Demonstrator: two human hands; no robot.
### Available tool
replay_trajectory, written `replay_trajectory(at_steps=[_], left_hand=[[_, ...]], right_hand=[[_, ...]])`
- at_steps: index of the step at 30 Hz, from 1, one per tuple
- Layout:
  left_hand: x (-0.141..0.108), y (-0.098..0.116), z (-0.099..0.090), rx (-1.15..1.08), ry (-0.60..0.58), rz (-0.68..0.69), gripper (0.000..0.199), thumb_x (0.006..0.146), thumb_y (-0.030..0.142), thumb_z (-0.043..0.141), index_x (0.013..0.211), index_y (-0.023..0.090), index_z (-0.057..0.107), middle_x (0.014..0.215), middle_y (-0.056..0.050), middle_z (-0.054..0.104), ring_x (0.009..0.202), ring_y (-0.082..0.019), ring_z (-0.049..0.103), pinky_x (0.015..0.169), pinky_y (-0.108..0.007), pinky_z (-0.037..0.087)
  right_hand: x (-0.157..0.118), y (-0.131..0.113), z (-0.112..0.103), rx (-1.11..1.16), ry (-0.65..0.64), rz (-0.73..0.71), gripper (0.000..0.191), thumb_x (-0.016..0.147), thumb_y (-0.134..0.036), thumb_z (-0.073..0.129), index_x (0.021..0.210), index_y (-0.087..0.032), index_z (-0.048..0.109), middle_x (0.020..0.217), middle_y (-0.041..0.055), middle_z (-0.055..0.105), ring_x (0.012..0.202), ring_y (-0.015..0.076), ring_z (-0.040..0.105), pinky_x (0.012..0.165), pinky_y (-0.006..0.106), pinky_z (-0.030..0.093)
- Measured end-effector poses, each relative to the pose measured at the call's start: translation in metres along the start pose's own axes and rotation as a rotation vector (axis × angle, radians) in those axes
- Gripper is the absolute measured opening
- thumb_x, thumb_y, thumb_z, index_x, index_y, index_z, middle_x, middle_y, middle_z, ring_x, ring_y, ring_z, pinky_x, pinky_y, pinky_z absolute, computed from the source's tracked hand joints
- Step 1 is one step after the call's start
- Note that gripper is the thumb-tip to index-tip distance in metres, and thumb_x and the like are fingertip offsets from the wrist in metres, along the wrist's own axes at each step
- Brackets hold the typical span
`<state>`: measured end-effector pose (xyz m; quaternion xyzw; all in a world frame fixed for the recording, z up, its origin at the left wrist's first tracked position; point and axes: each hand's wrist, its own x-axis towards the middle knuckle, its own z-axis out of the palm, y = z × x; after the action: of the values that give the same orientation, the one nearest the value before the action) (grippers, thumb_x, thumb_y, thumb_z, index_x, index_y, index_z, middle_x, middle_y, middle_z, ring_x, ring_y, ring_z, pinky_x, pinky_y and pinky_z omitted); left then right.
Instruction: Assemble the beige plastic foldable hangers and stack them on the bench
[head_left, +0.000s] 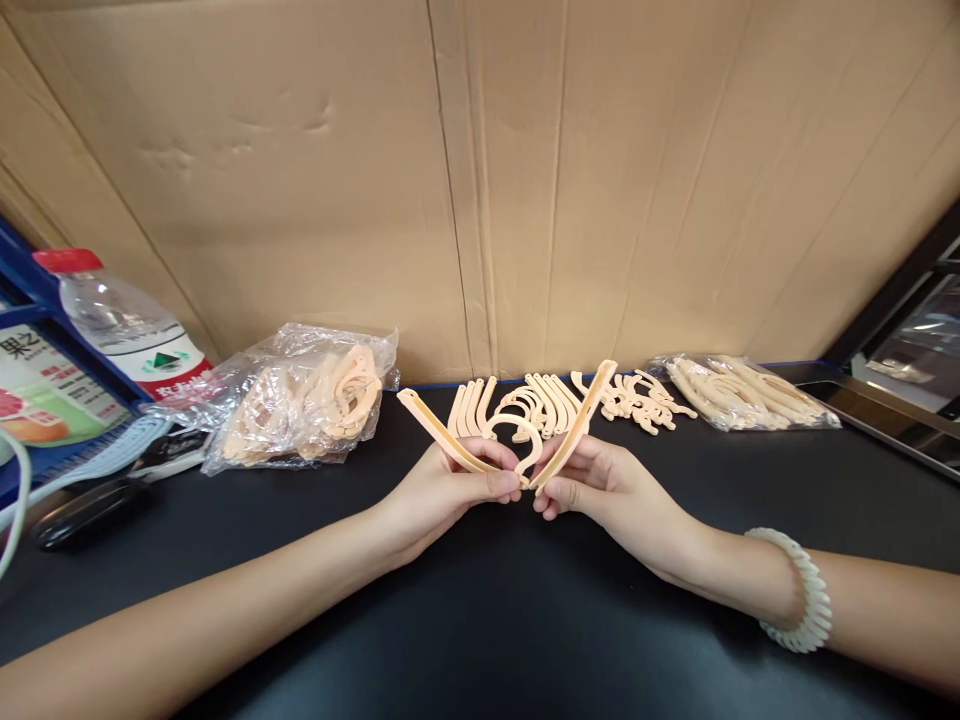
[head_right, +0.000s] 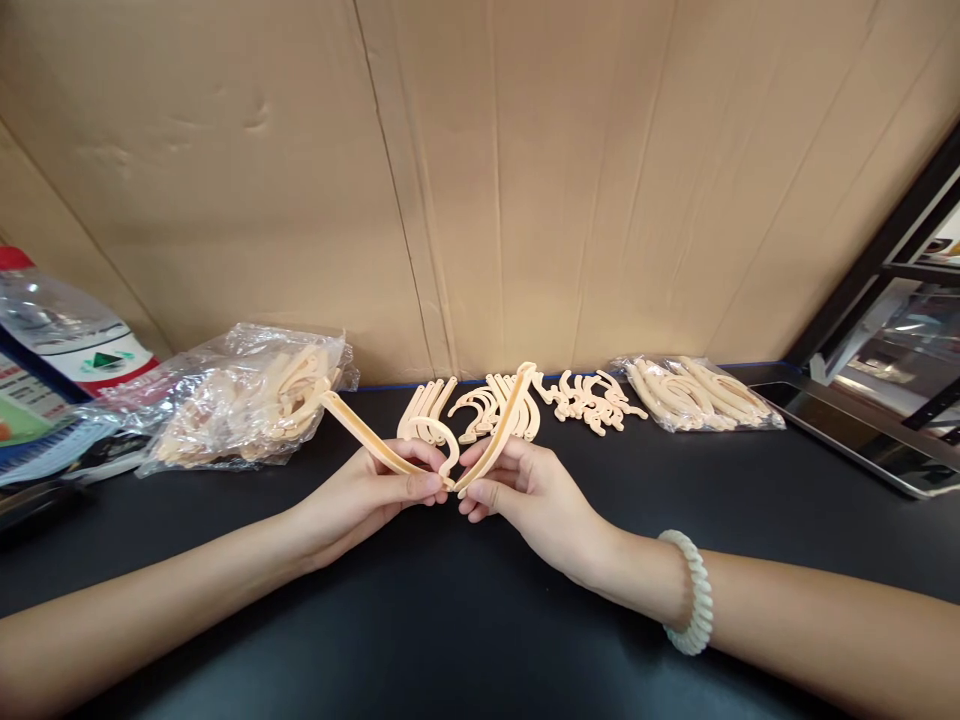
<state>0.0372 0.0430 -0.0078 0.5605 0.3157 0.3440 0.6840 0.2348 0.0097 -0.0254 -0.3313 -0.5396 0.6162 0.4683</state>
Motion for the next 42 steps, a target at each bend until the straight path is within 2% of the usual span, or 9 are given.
replay_trajectory(at_steps=[11, 21, 29, 38, 42], left_hand=[[0.000, 0.000, -0.003, 0.060, -0.051, -0.014, 0.009, 0.070, 0.017, 0.079, 0.076, 0.015, 0.072, 0.076, -0.003, 0.069, 0.071, -0.012, 0.062, 0.068, -0.023, 0.049], [-0.002, 0.005, 0.001, 0.114, -0.053, -0.002, 0.007, 0.065, 0.014, 0.079, 0.070, 0.015, 0.074, 0.069, -0.002, 0.068, 0.064, -0.012, 0.060, 0.063, -0.023, 0.048], [-0.003, 0.006, 0.007, 0.160, 0.016, 0.012, 0.007, 0.063, 0.014, 0.080, 0.067, 0.016, 0.075, 0.069, -0.003, 0.070, 0.063, -0.013, 0.060, 0.065, -0.024, 0.050], [-0.007, -0.001, 0.013, 0.132, 0.123, 0.066, 0.010, 0.064, 0.021, 0.083, 0.070, 0.017, 0.076, 0.076, -0.004, 0.073, 0.071, -0.016, 0.066, 0.073, -0.027, 0.053], [-0.010, -0.004, 0.014, 0.134, 0.162, 0.078, 0.011, 0.064, 0.022, 0.083, 0.070, 0.017, 0.075, 0.071, -0.003, 0.072, 0.069, -0.016, 0.065, 0.073, -0.028, 0.053]], right_hand=[[-0.001, 0.000, 0.000, -0.053, -0.028, -0.028, 0.023, 0.082, -0.034, 0.069, 0.092, -0.017, 0.058, 0.078, 0.0007, 0.065, 0.067, 0.0107, 0.061, 0.068, 0.028, 0.055], [-0.002, -0.001, 0.001, -0.084, -0.045, -0.012, 0.024, 0.081, -0.036, 0.070, 0.090, -0.017, 0.059, 0.075, 0.0004, 0.064, 0.067, 0.0120, 0.062, 0.070, 0.031, 0.056], [-0.002, -0.003, 0.005, -0.101, -0.025, -0.050, 0.019, 0.080, -0.034, 0.071, 0.085, -0.017, 0.063, 0.075, 0.0005, 0.066, 0.066, 0.0129, 0.064, 0.070, 0.031, 0.057], [-0.003, -0.001, 0.007, -0.116, 0.045, -0.065, 0.020, 0.077, -0.033, 0.073, 0.084, -0.017, 0.064, 0.074, 0.0010, 0.066, 0.065, 0.0141, 0.065, 0.066, 0.032, 0.058], [-0.006, -0.003, 0.010, -0.130, 0.054, -0.080, 0.019, 0.077, -0.033, 0.072, 0.083, -0.017, 0.064, 0.074, 0.0013, 0.066, 0.064, 0.0136, 0.065, 0.067, 0.031, 0.058]])
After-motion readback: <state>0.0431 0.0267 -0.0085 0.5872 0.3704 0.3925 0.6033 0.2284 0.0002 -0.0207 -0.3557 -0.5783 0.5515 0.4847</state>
